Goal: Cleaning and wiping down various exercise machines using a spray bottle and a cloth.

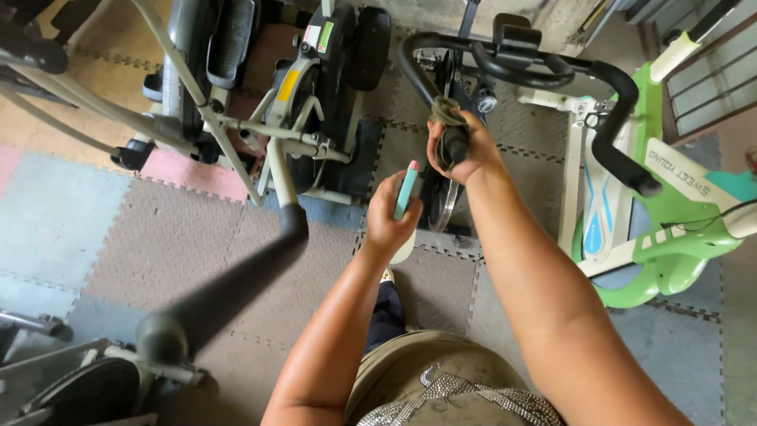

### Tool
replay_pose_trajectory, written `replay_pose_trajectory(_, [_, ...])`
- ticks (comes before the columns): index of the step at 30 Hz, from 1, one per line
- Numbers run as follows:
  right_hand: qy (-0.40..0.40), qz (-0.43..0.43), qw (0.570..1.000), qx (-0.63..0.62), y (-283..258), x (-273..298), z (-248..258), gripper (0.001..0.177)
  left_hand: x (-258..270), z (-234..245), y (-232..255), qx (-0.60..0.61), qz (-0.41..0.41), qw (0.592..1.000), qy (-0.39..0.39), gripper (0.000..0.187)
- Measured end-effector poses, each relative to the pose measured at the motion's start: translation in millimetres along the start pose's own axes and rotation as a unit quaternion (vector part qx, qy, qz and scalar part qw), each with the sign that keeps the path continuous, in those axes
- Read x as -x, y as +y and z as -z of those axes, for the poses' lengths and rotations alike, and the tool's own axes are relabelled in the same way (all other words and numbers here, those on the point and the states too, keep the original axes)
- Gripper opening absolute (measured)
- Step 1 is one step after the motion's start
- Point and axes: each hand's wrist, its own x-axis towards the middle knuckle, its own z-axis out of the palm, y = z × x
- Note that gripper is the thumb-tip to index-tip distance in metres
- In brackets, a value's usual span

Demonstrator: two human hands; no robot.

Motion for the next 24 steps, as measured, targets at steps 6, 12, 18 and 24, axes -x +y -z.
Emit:
replay_pose_trajectory(6, [-0.007, 0.022, 0.997, 0.077, 20, 52, -17, 0.039, 38, 3, 41, 0.006, -0.016, 1.0, 0.016, 0.045])
replay_pose_trajectory(12, [-0.127, 0.009, 0.975, 0.182, 54, 131, -21, 0.051, 65, 33, 91, -0.057, 0.009, 0.997, 0.046, 0.046])
replay_pose_trajectory(18, [-0.146, 0.068, 0.951, 0.266, 100, 168, -46, 0.043, 99, 94, 149, -0.155, -0.048, 0.984, 0.074, 0.044])
replay_pose_trajectory(24, [-0.162, 0.141, 0.932, 0.294, 127, 110, -18, 0.027, 106, 137, 208, -0.211, -0.047, 0.971, 0.102, 0.041])
